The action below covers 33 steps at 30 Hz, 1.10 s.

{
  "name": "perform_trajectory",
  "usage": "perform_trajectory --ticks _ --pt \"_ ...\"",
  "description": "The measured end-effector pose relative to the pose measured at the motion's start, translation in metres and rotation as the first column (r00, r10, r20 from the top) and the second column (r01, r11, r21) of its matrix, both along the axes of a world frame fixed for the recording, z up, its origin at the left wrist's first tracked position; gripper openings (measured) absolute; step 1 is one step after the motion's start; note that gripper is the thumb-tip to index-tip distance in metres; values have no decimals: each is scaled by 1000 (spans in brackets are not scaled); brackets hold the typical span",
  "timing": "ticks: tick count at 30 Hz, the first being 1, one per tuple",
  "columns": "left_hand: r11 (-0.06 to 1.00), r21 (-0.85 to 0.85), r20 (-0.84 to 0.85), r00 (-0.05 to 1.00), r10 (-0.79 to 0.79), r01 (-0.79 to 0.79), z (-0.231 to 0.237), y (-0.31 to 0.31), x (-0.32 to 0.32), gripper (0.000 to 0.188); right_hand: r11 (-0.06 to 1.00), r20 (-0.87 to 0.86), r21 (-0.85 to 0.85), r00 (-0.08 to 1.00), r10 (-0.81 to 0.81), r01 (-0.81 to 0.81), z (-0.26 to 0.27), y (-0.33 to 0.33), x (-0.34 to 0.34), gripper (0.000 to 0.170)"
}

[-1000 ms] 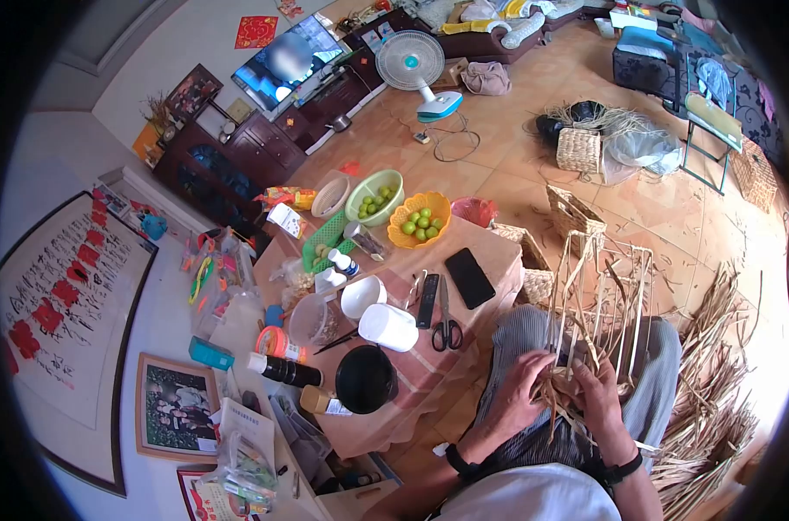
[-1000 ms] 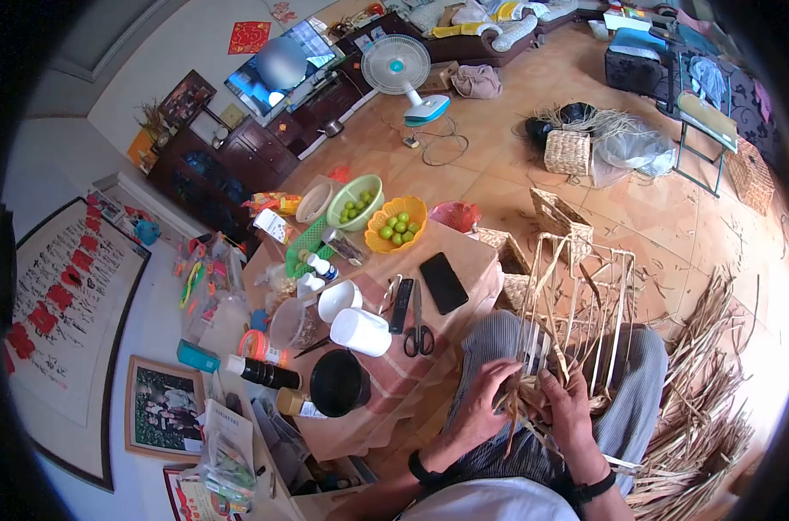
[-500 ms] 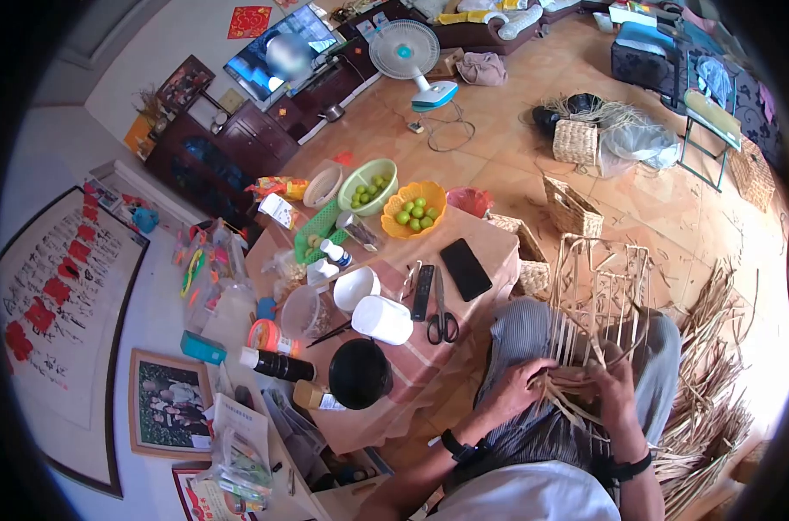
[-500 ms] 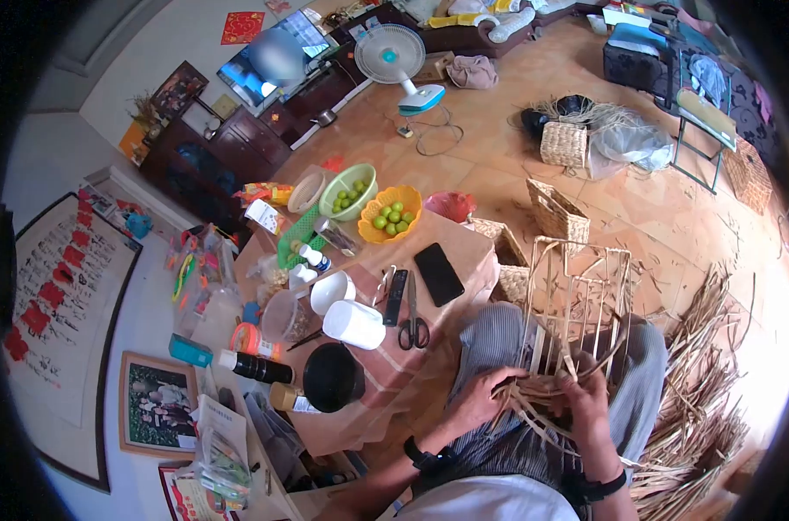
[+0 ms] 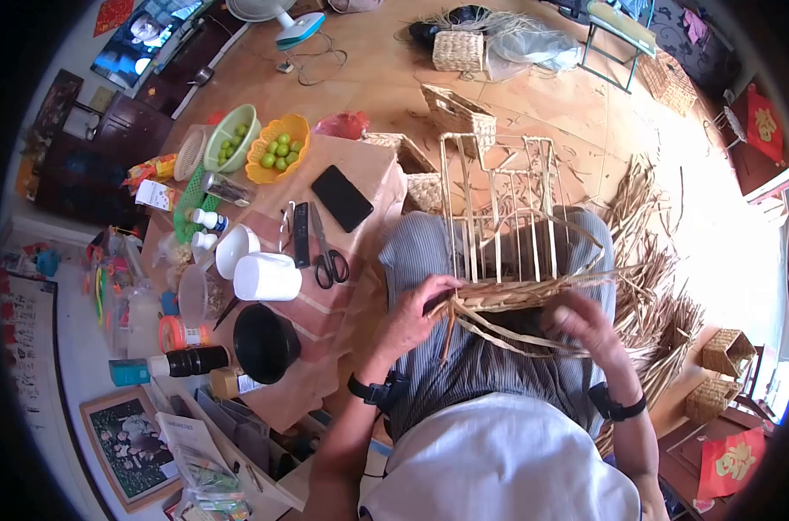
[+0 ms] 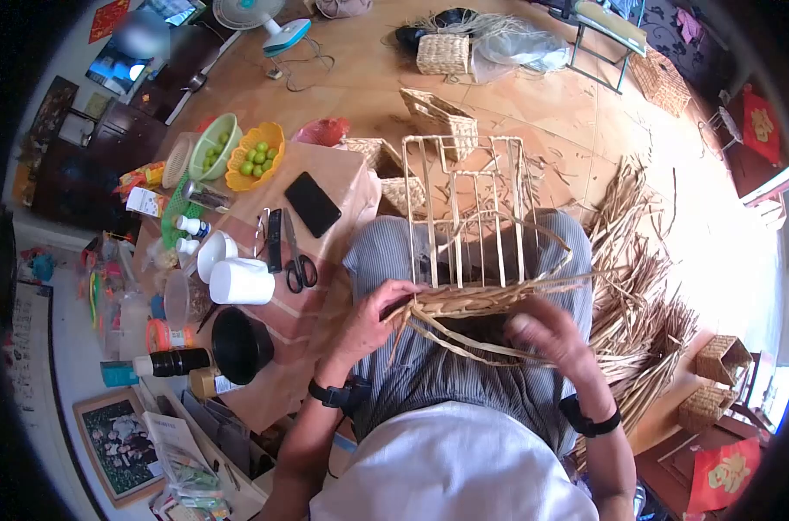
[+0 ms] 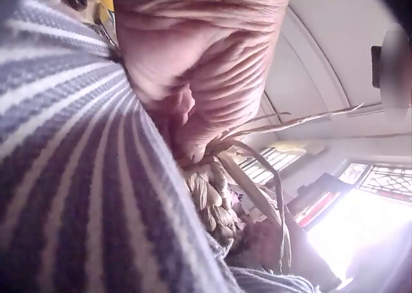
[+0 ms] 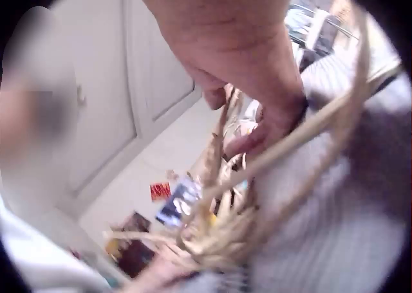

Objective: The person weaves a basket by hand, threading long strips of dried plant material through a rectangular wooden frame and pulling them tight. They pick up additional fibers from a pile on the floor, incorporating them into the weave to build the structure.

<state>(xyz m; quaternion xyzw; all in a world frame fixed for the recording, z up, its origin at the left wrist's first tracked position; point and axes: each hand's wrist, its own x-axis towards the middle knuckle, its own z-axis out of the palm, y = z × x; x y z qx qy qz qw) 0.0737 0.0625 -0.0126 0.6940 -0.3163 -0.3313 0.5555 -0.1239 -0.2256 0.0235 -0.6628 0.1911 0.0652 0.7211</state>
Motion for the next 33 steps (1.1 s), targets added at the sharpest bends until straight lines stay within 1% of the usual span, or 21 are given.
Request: perform_trajectory --ticks 2,3,5,8,10,11,12,13,15,17,18,19,20,22,23,24,25,27,29,32,33 --pt "1000 -6 -7 1000 -8 8 -3 1 0 32 946 -54 -126 954 294 -299 16 23 1 67" --pt "1000 -9 -7 1000 -13 13 -3 2 0 32 872 28 -365 932 360 -326 10 37 1 58" --pt "999 44 65 998 -6 3 5 2 -2 27 724 -175 -467 855 488 -508 24 59 15 46" --pt "998 59 218 976 -18 5 16 -1 -2 26 766 -5 -304 805 594 -567 30 76 40 38" --pt "1000 -2 318 948 -8 9 16 -2 -1 28 857 157 -105 842 515 -505 45 92 63 35" --pt "996 78 218 976 14 -32 13 0 -2 28 880 230 2 857 462 -475 55 97 76 33" --pt "985 163 118 992 45 -64 8 6 -4 28 880 154 120 884 442 -460 74 94 91 36" --pt "990 93 4 995 101 -101 0 6 -5 26 870 75 237 901 428 -433 93 86 105 40" --pt "978 -42 -230 955 189 -203 -15 6 -7 23 852 210 393 936 284 -347 104 68 124 54" --pt "974 136 321 939 127 -179 22 -6 -11 22 882 196 416 969 152 -222 106 47 133 59" --pt "984 14 255 953 166 -175 14 -7 -10 25 933 181 328 979 89 -146 92 42 133 52" --pt "981 41 280 945 169 -188 -4 -5 -10 24 969 178 236 984 27 -69 66 38 135 46" --pt "976 68 315 932 177 -208 -25 -2 -11 23 926 375 -364 893 249 -105 -1 21 124 37" --pt "971 45 363 909 203 -235 -17 -4 -8 27 564 408 -824 745 527 52 -33 36 109 34" --pt "978 18 336 923 190 -208 -31 -1 -6 26 555 405 -830 743 533 54 -6 51 98 35" --pt "980 -15 343 919 193 -200 -29 -2 -7 25 453 273 -891 803 530 3 4 64 98 35" --pt "976 73 359 918 167 -206 -39 0 -6 23 349 134 -935 854 502 -59 8 76 98 36" --pt "983 -23 373 911 178 -182 -40 -3 -5 21 344 150 -939 900 410 0 5 95 98 39" --pt "988 -17 295 943 151 -152 -46 -2 -3 21 305 67 -950 911 406 -66 20 104 98 45" --pt "990 -12 201 969 141 -142 -36 -2 -4 20 126 14 -991 874 486 -54 4 106 99 31" --pt "988 3 273 951 148 -155 -29 -2 -6 20 79 -2 -996 862 507 -49 15 104 96 28"
